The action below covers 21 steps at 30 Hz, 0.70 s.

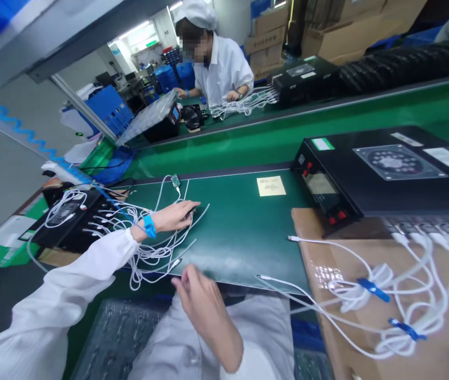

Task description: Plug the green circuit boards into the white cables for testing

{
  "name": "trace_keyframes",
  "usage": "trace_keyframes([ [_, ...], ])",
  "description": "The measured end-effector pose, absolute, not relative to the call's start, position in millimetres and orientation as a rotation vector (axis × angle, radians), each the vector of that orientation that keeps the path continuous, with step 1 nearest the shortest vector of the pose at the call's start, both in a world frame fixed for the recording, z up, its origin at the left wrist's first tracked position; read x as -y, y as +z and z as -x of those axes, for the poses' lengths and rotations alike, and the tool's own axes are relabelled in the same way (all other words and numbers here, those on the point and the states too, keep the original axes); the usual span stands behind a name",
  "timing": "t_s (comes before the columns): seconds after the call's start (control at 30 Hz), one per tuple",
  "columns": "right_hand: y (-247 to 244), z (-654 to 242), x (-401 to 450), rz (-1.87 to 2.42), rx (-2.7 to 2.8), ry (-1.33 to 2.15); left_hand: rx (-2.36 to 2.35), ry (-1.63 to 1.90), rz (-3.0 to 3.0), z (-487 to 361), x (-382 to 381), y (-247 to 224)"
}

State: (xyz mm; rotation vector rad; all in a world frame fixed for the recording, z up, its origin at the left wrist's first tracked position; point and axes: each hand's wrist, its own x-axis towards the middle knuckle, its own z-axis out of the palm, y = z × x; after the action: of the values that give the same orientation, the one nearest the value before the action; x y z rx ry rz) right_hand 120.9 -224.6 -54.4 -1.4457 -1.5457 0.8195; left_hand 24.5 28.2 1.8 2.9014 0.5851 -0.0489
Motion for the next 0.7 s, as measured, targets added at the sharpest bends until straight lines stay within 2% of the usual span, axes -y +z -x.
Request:
trace_keyframes([
  [0.1, -30.9, -124.3, 181.6, 1.562, 1.599, 0.578, -0.784, 0.168, -2.668, -16.9, -28.9, 10.7],
  [0.27, -15.9, -108.1, 123.1, 1.934, 1.609, 0.537, -1.166, 0.665, -1.913, 2.8, -9.5, 39.8],
  [0.43, -14.4, -83.8, 85.9, 2.184, 1.568, 0.467, -1.106, 0.807, -1.157, 19.4, 5.1, 53.0],
  [0.7, -24.7, -65.6, 63.2, 2.183, 1.479, 0.308, -1.065, 0.957, -0.824, 32.1, -1.6, 32.0],
])
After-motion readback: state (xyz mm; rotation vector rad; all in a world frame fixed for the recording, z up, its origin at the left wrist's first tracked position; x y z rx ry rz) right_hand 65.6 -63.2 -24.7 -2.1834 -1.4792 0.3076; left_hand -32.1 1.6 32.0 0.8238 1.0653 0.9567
